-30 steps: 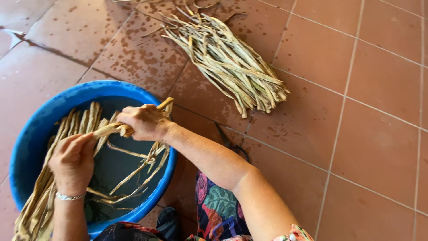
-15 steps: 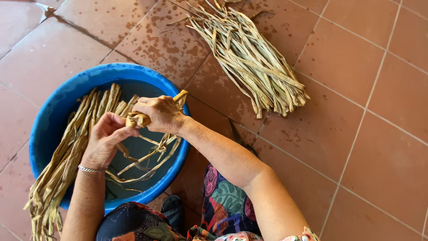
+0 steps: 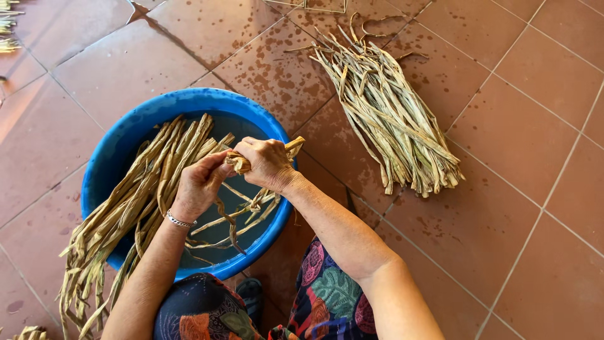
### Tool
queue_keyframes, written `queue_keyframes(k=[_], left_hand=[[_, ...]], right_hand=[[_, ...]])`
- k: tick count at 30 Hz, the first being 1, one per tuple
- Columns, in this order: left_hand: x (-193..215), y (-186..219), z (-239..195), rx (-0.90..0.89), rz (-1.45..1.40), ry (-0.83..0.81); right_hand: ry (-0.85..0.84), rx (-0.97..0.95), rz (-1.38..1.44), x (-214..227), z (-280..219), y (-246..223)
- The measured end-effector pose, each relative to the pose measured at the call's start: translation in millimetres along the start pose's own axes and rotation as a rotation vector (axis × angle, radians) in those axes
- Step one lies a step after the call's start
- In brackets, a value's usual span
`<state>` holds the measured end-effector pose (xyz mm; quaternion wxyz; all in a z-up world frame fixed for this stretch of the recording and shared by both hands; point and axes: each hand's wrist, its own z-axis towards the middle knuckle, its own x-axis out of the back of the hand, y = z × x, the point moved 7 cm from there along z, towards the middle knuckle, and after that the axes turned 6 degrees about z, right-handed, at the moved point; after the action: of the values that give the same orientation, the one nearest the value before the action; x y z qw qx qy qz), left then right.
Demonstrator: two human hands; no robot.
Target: The person sits on a tiled floor and processes dried plant fibers. They repeatedly dip bundles of fibers into a blue basin of water, separate strands by hand, and occasionally use scissors to trim ends. Processed fibers are placed in a pile on the floor.
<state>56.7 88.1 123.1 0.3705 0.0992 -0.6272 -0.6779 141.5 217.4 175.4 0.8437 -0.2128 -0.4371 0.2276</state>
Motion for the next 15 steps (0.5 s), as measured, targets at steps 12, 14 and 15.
queue_keyframes(k=[12, 14, 15], left_hand=[[8.2, 8.8, 2.5, -0.106, 0.27, 0.286], [9.2, 9.4, 2.9, -0.17, 0.382, 0.353], [9.0, 11.0, 2.8, -0.219, 0.413, 0.377]], right_hand=[[0.083, 0.017, 0.088, 0.2, 1.4, -7.5], [0.07, -0.002, 0.085, -3.1, 0.6, -4.7], [0.06, -0.003, 0.087, -5.3, 0.5, -3.6]])
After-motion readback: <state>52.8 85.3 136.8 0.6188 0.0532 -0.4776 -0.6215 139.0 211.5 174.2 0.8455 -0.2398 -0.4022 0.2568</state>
